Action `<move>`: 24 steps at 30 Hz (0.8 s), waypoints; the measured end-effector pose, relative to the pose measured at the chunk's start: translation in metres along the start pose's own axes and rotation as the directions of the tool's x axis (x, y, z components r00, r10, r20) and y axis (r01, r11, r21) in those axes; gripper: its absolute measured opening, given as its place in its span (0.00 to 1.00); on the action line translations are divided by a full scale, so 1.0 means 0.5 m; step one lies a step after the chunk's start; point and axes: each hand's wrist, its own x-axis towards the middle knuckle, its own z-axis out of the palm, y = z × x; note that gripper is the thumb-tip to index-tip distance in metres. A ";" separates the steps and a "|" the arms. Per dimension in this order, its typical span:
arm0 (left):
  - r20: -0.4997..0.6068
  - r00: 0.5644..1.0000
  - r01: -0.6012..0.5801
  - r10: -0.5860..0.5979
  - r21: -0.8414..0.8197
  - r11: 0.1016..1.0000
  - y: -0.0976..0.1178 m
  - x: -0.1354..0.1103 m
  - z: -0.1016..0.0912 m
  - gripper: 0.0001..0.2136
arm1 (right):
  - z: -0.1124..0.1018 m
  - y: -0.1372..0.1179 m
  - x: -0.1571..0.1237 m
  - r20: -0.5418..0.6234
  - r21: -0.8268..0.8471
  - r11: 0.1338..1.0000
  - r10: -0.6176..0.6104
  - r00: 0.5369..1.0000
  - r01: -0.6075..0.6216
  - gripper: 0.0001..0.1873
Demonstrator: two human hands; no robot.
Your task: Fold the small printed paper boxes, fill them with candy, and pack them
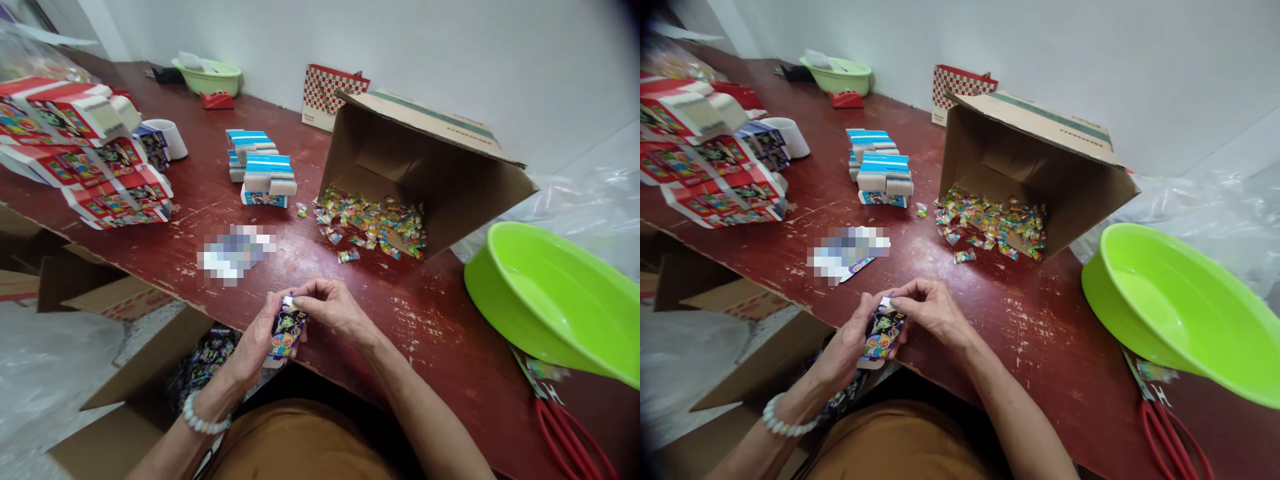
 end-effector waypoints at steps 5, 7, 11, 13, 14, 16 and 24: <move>0.032 0.998 -0.050 0.051 -0.026 0.998 -0.004 0.003 -0.011 0.30 | 0.010 -0.004 -0.007 -0.033 -0.008 0.998 -0.057 0.998 0.057 0.14; 0.020 1.000 -0.019 0.020 -0.020 1.000 -0.003 0.002 -0.010 0.31 | 0.011 -0.005 -0.016 0.007 -0.059 0.991 -0.120 0.993 0.120 0.14; -0.040 0.997 0.058 -0.060 -0.065 0.996 -0.002 0.005 -0.001 0.32 | 0.007 -0.006 -0.033 0.109 -0.271 0.928 -0.234 0.966 0.255 0.12; -0.063 0.997 0.046 -0.054 -0.124 0.991 -0.002 0.013 0.004 0.27 | 0.001 0.001 -0.030 0.106 -0.423 0.843 -0.319 0.942 0.333 0.09; -0.061 0.997 0.036 -0.046 -0.152 0.988 -0.001 0.017 0.005 0.24 | -0.006 0.006 -0.024 0.113 -0.473 0.805 -0.349 0.930 0.359 0.08; -0.043 0.999 0.017 -0.027 -0.220 0.975 0.005 0.028 0.006 0.21 | -0.029 0.014 -0.001 0.099 -0.531 0.767 -0.368 0.925 0.361 0.09; -0.137 0.990 -0.034 0.018 -0.116 0.993 0.031 0.045 -0.052 0.24 | -0.215 -0.003 0.112 -0.635 -0.697 0.643 -0.348 0.690 -0.318 0.18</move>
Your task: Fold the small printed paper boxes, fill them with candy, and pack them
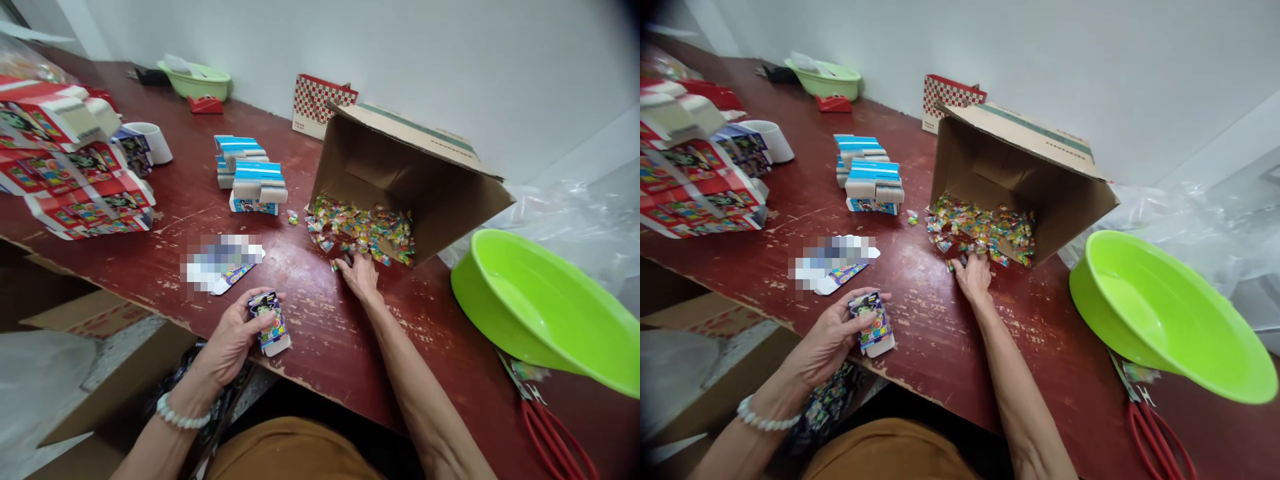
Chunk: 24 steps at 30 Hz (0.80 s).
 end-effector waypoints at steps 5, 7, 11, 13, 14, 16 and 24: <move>-0.138 0.987 -0.076 0.088 0.085 0.993 0.002 0.009 -0.045 0.29 | 0.010 0.001 -0.019 0.118 0.141 0.990 -0.001 0.993 -0.015 0.12; -0.178 0.979 -0.108 0.102 -0.021 0.994 0.008 0.010 -0.045 0.31 | 0.016 -0.018 -0.064 0.193 0.234 0.972 -0.009 0.981 -0.037 0.12; -0.256 0.959 -0.168 0.119 -0.177 0.970 0.011 0.012 -0.029 0.25 | 0.023 -0.062 -0.168 0.381 0.625 0.752 -0.060 0.923 -0.209 0.20; -0.258 0.960 -0.162 0.107 -0.202 0.966 0.006 0.010 -0.023 0.23 | 0.026 -0.074 -0.201 0.373 0.708 0.668 -0.078 0.925 -0.229 0.19; -0.248 0.964 -0.145 0.090 -0.210 0.967 0.003 0.007 -0.021 0.22 | 0.027 -0.077 -0.211 0.338 0.713 0.672 -0.079 0.938 -0.200 0.18; -0.194 0.980 -0.077 0.035 -0.214 0.974 -0.007 -0.002 -0.019 0.21 | 0.026 -0.078 -0.217 0.258 0.688 0.715 -0.088 0.962 -0.119 0.15; 0.367 0.918 0.159 -0.149 0.002 0.987 -0.057 -0.040 0.000 0.22 | -0.010 -0.094 -0.217 0.299 0.530 0.845 -0.260 0.918 0.067 0.09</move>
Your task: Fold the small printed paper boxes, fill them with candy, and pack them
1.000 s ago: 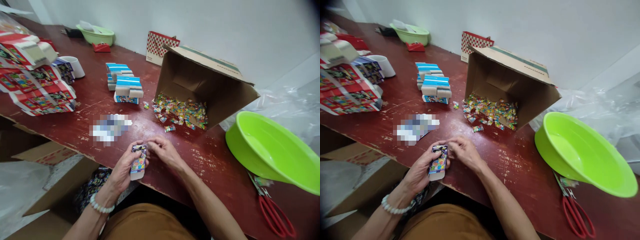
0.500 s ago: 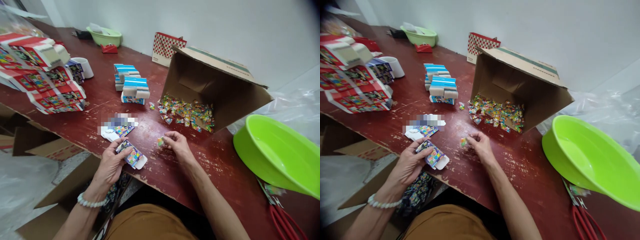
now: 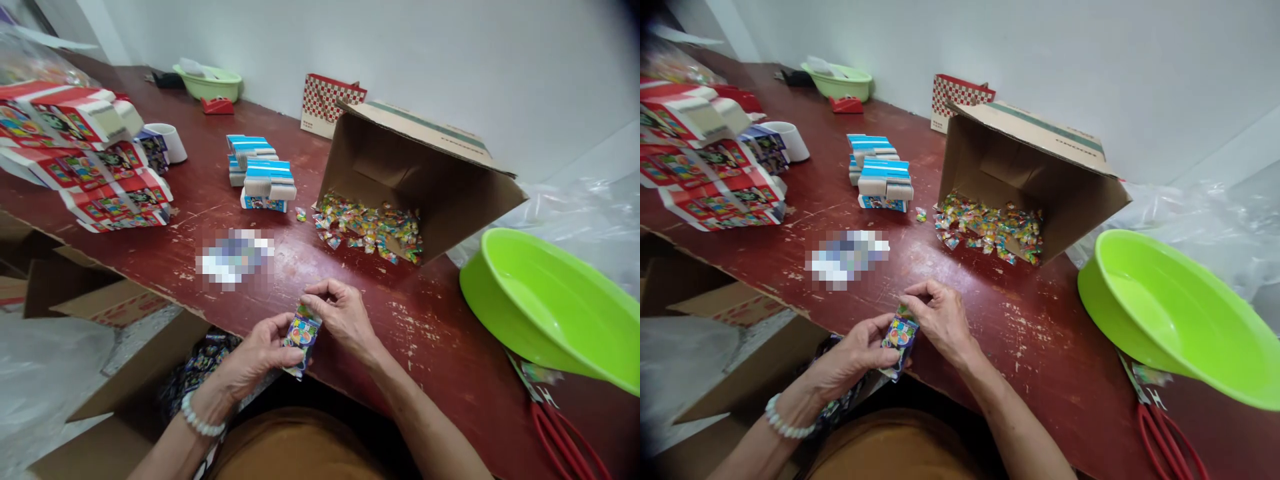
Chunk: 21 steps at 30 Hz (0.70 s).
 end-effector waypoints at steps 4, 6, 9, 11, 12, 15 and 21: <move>0.045 0.999 -0.010 0.009 0.027 1.000 0.002 0.005 0.019 0.21 | -0.008 -0.014 -0.007 0.028 -0.115 0.985 -0.124 0.992 0.127 0.07; 0.000 0.998 -0.058 0.058 0.016 0.998 0.011 0.005 0.026 0.22 | -0.011 -0.015 -0.010 0.093 -0.020 0.986 -0.160 0.983 0.163 0.10; -0.063 0.993 -0.097 0.095 -0.033 0.995 0.026 0.001 0.035 0.19 | -0.010 -0.007 -0.015 0.130 0.307 0.951 -0.005 0.992 -0.035 0.15; -0.113 0.992 -0.065 0.054 -0.093 0.994 0.032 -0.001 0.041 0.17 | -0.007 0.002 -0.017 0.165 0.450 0.873 0.127 0.978 -0.189 0.19; -0.144 0.989 -0.047 0.030 -0.116 0.992 0.032 -0.001 0.043 0.18 | -0.005 0.005 -0.018 0.214 0.472 0.848 0.155 0.965 -0.241 0.20; -0.247 0.969 -0.044 0.018 -0.103 0.994 0.023 0.006 0.048 0.19 | -0.001 0.005 -0.024 0.289 0.377 0.904 0.090 0.953 -0.200 0.18; -0.309 0.946 -0.135 0.096 -0.108 0.985 0.014 0.013 0.053 0.14 | 0.015 -0.002 -0.034 0.127 0.310 0.950 -0.011 0.992 -0.029 0.20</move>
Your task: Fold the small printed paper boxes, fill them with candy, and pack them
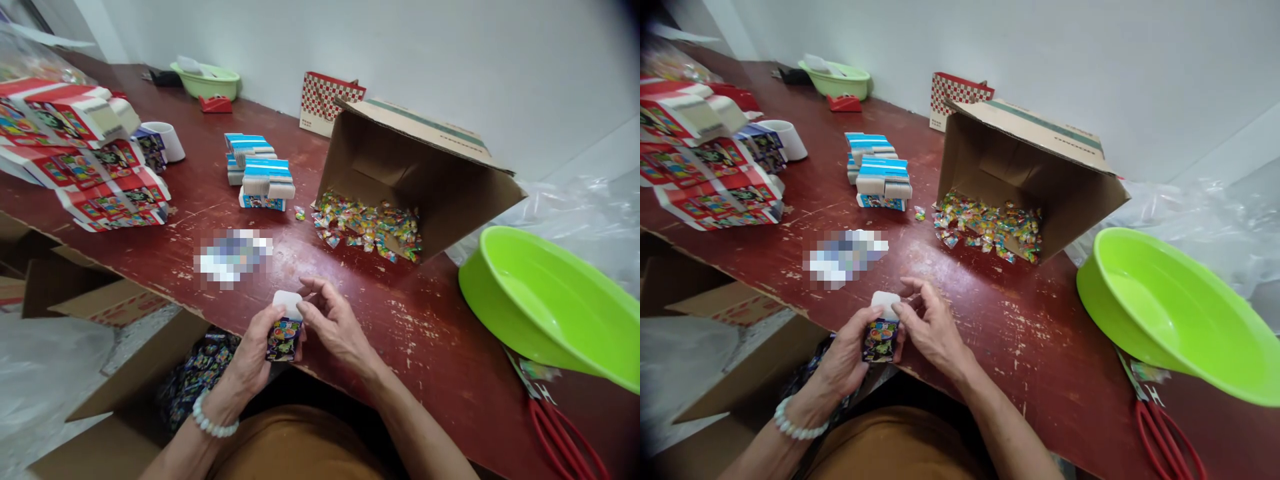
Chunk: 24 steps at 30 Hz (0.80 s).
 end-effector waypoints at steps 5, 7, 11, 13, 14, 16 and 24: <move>-0.020 1.000 0.014 -0.015 -0.036 0.999 0.008 -0.005 0.005 0.14 | -0.002 0.013 0.000 0.077 0.287 0.939 0.177 0.981 -0.192 0.23; -0.033 0.999 -0.041 0.041 0.019 0.999 0.004 -0.007 0.006 0.14 | -0.007 0.013 0.002 0.174 0.283 0.928 0.197 0.965 -0.241 0.23; 0.063 0.992 -0.121 0.112 0.167 0.978 -0.007 -0.007 0.007 0.15 | -0.005 0.008 0.006 0.226 0.275 0.909 0.255 0.940 -0.313 0.15; 0.099 0.991 -0.102 0.085 0.182 0.978 -0.005 -0.007 0.007 0.16 | 0.000 0.006 0.006 0.172 0.252 0.930 0.231 0.958 -0.269 0.11; 0.104 0.993 -0.068 0.052 0.164 0.984 -0.002 -0.006 0.008 0.16 | 0.001 0.005 0.004 0.129 0.221 0.950 0.193 0.973 -0.218 0.11; 0.118 0.992 0.043 -0.053 0.080 0.996 0.008 -0.006 0.008 0.20 | 0.001 0.002 0.000 0.064 0.125 0.986 0.101 0.993 -0.108 0.10; 0.126 0.979 0.175 -0.163 -0.090 0.980 0.016 -0.001 0.006 0.18 | -0.014 -0.011 -0.004 0.140 -0.138 0.987 -0.061 0.988 0.081 0.09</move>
